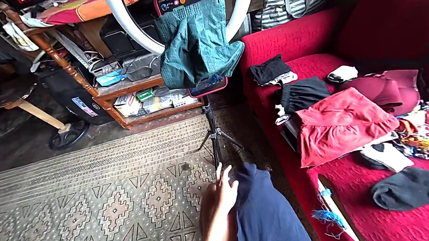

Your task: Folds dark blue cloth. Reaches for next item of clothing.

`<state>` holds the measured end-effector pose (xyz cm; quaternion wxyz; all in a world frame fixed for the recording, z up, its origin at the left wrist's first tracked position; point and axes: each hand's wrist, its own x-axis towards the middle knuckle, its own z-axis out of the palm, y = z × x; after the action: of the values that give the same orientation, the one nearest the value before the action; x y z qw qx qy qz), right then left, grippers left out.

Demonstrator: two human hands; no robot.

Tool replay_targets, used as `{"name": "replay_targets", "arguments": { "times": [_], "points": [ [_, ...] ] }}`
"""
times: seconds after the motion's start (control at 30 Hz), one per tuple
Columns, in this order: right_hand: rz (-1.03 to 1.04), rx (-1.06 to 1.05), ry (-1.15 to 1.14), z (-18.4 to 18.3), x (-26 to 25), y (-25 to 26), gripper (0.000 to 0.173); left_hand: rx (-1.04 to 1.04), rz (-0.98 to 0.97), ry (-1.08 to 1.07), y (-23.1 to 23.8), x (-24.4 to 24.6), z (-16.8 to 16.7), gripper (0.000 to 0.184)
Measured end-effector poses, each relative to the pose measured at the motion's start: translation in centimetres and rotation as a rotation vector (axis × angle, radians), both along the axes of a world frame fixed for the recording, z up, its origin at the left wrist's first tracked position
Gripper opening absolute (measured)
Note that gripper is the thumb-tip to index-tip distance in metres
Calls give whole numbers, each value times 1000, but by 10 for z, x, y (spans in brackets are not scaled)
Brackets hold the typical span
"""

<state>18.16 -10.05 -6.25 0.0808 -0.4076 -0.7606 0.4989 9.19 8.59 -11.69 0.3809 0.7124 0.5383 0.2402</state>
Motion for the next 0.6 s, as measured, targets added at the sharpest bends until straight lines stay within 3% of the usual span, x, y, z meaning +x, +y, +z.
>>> {"name": "replay_targets", "arguments": {
  "times": [0.07, 0.13, 0.23, 0.3, 0.4, 0.5, 0.6],
  "points": [
    [2, -16, 8, -3, 3, 3, 32, 68, -58, 46, -10, -17, 4, 48],
    [-2, -27, 29, 4, 7, 7, 32, 242, -212, -37, -26, -31, 12, 39],
    [-32, 40, 101, 20, 19, 12, 27, 343, -496, -168, -58, -46, 24, 46],
    [-69, 104, 157, 29, 27, 13, 25, 353, -613, -109, -79, -57, 16, 51],
    [-136, 168, 189, 38, 38, 13, 26, 375, -688, -79, -105, -73, 0, 40],
    [-141, 178, 225, 31, 40, 8, 27, 363, -729, -118, -120, -82, -4, 50],
    [-89, 149, 315, 19, 40, -9, 28, 409, -692, -205, -131, -80, -3, 37]
  ]
}}
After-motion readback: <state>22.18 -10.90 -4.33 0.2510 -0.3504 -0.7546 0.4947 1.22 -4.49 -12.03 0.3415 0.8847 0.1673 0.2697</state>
